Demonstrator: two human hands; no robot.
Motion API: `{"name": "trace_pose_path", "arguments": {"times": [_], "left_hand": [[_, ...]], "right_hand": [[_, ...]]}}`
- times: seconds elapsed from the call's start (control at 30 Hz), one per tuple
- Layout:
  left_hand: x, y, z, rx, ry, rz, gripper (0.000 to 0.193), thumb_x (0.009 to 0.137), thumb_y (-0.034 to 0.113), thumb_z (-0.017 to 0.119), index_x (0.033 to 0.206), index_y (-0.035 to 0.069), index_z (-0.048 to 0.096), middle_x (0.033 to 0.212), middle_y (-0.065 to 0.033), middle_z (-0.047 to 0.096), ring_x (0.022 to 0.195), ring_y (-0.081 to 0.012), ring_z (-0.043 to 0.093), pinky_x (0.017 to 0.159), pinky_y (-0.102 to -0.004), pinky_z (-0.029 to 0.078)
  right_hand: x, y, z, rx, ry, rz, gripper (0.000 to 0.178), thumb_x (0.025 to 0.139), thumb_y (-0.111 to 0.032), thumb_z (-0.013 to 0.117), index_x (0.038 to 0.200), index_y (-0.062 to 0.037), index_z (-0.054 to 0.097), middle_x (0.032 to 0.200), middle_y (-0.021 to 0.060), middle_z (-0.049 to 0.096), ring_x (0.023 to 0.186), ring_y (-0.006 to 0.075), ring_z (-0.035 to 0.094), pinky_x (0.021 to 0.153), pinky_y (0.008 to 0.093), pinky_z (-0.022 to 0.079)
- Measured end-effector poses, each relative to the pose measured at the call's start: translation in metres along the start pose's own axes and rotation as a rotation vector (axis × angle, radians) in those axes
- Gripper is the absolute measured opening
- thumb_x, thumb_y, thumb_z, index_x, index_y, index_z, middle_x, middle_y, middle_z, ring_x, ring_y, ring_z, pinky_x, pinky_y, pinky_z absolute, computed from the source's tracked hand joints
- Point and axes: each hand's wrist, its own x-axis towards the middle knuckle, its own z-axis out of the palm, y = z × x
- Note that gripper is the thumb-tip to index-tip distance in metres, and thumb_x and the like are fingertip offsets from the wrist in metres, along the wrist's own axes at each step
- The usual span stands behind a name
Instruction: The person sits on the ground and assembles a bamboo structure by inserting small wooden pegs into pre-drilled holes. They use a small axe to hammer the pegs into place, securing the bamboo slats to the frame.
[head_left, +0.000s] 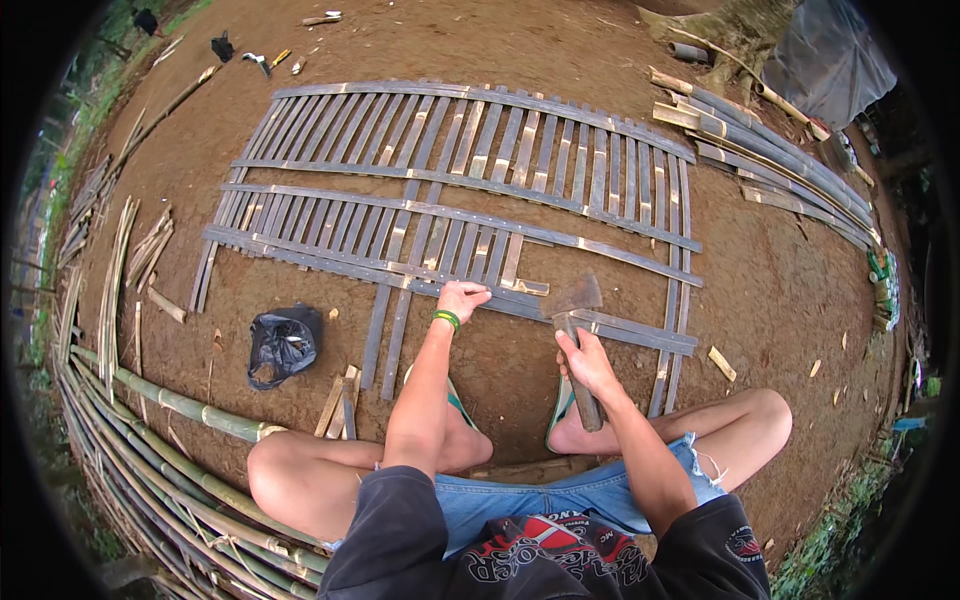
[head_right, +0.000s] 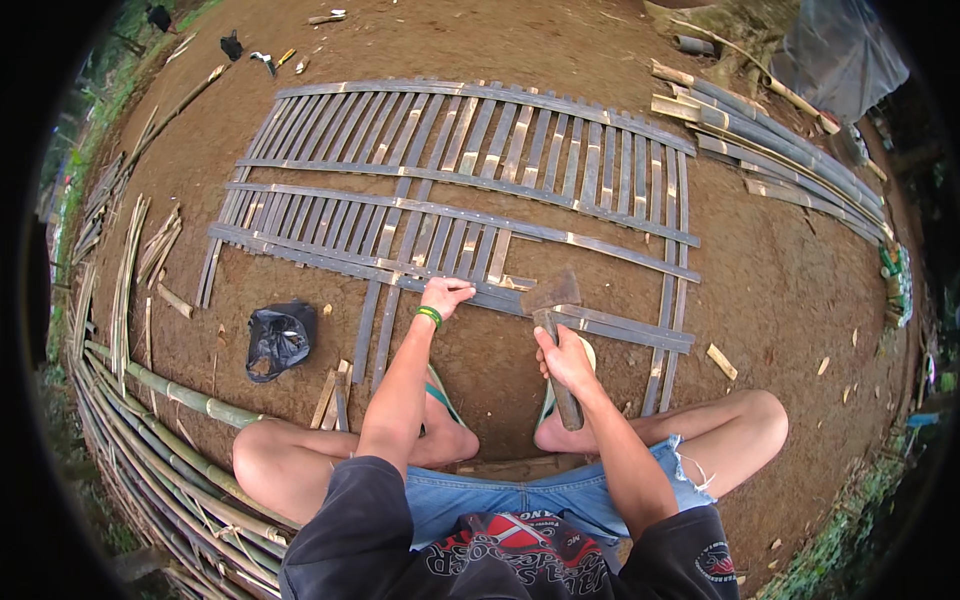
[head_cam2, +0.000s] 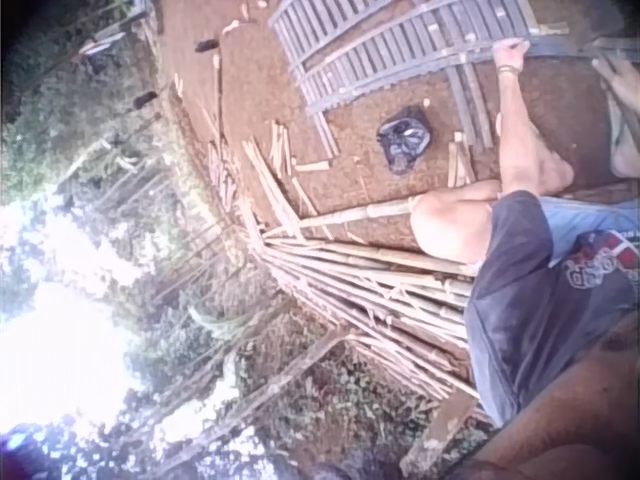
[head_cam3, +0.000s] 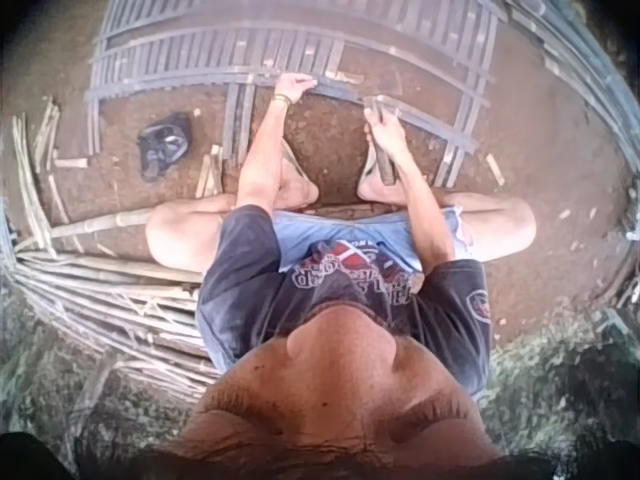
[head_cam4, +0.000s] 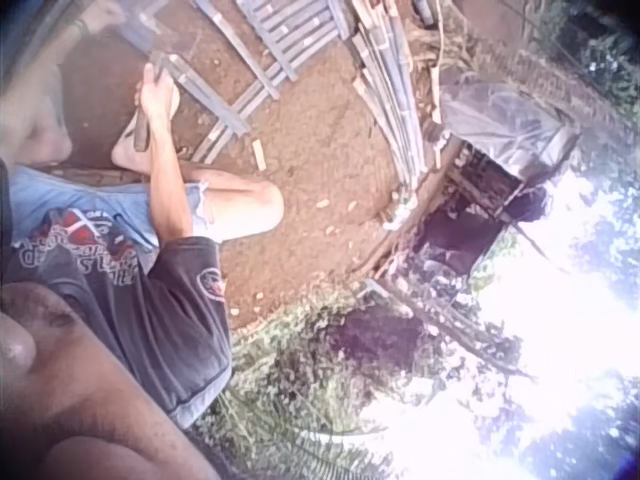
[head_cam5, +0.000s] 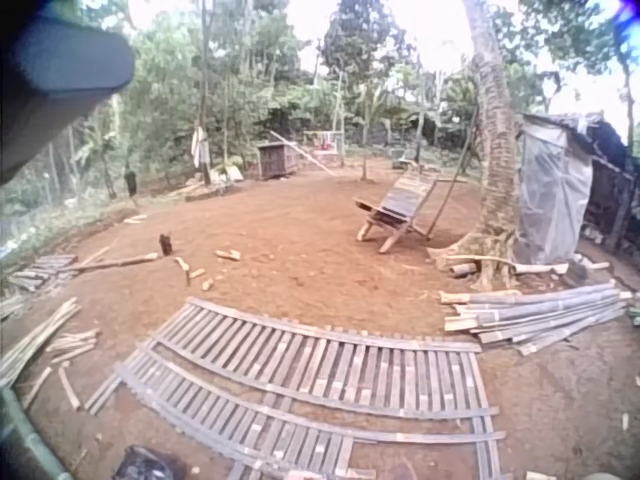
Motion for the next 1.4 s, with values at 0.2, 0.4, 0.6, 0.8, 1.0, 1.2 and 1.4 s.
{"name": "trace_pose_path", "arguments": {"times": [0.2, 0.4, 0.6, 0.8, 1.0, 1.2, 1.4], "left_hand": [[-0.004, -0.014, 0.019, 0.206, 0.083, 0.1, 0.024, 0.08, 0.022, 0.083, 0.098, 0.006, 0.081, 0.096, -0.0107, 0.076, 0.093, -0.0264, 0.071, 0.085, -0.0349, 0.054], [-0.006, -0.003, 0.024, 0.281, 0.091, 0.066, 0.023, 0.078, 0.023, 0.084, 0.096, 0.009, 0.081, 0.098, -0.0121, 0.075, 0.095, -0.03, 0.071, 0.087, -0.0374, 0.054], [-0.008, 0.009, 0.023, 0.312, 0.091, -0.02, 0.025, 0.079, 0.026, 0.083, 0.099, 0.011, 0.081, 0.106, -0.0125, 0.076, 0.103, -0.0311, 0.07, 0.093, -0.0383, 0.053], [-0.006, 0.011, 0.02, 0.336, 0.082, -0.052, 0.027, 0.08, 0.031, 0.082, 0.1, 0.013, 0.082, 0.109, -0.0132, 0.076, 0.106, -0.0311, 0.07, 0.095, -0.038, 0.053], [-0.01, 0.005, 0.029, 0.376, 0.151, 0.003, 0.024, 0.08, 0.03, 0.082, 0.098, 0.014, 0.082, 0.109, -0.0126, 0.076, 0.106, -0.0317, 0.07, 0.095, -0.0381, 0.053], [-0.013, -0.009, 0.04, 0.359, 0.232, 0.06, 0.023, 0.081, 0.034, 0.08, 0.096, 0.017, 0.082, 0.106, -0.0112, 0.076, 0.11, -0.031, 0.068, 0.097, -0.0412, 0.052], [-0.018, -0.022, 0.042, 0.344, 0.305, 0.238, 0.02, 0.083, 0.029, 0.079, 0.093, 0.011, 0.081, 0.098, -0.0112, 0.076, 0.095, -0.0312, 0.07, 0.097, -0.0417, 0.051]], "right_hand": [[-0.002, -0.007, 0.008, -0.006, -0.024, -0.003, 0.035, 0.104, -0.034, 0.058, 0.112, -0.0001, 0.06, 0.07, 0.0045, 0.061, 0.054, 0.0129, 0.059, 0.049, 0.0298, 0.049], [-0.003, -0.004, 0.008, -0.038, -0.025, 0.028, 0.035, 0.104, -0.035, 0.057, 0.113, -0.0013, 0.06, 0.07, 0.0037, 0.061, 0.054, 0.0122, 0.058, 0.05, 0.03, 0.049], [-0.001, -0.002, 0.01, -0.031, -0.03, 0.038, 0.034, 0.104, -0.036, 0.056, 0.113, -0.0028, 0.06, 0.07, 0.0029, 0.061, 0.053, 0.0119, 0.058, 0.05, 0.0297, 0.049], [0.002, 0.001, 0.013, -0.011, -0.048, 0.035, 0.034, 0.104, -0.036, 0.056, 0.111, -0.0029, 0.06, 0.069, 0.003, 0.061, 0.053, 0.0121, 0.058, 0.049, 0.0295, 0.049], [0.003, 0.003, 0.013, -0.007, -0.042, 0.024, 0.035, 0.104, -0.037, 0.056, 0.11, -0.0024, 0.06, 0.069, 0.0033, 0.061, 0.053, 0.0127, 0.058, 0.05, 0.0305, 0.049], [0.007, 0.007, 0.013, -0.01, -0.041, 0.013, 0.036, 0.103, -0.037, 0.057, 0.112, -0.0024, 0.061, 0.069, 0.0035, 0.061, 0.053, 0.0129, 0.058, 0.051, 0.0311, 0.05], [0.006, 0.001, 0.02, -0.12, -0.015, 0.013, 0.042, 0.101, -0.041, 0.058, 0.115, -0.0017, 0.063, 0.075, 0.0087, 0.068, 0.059, 0.0173, 0.065, 0.058, 0.0347, 0.054]]}}
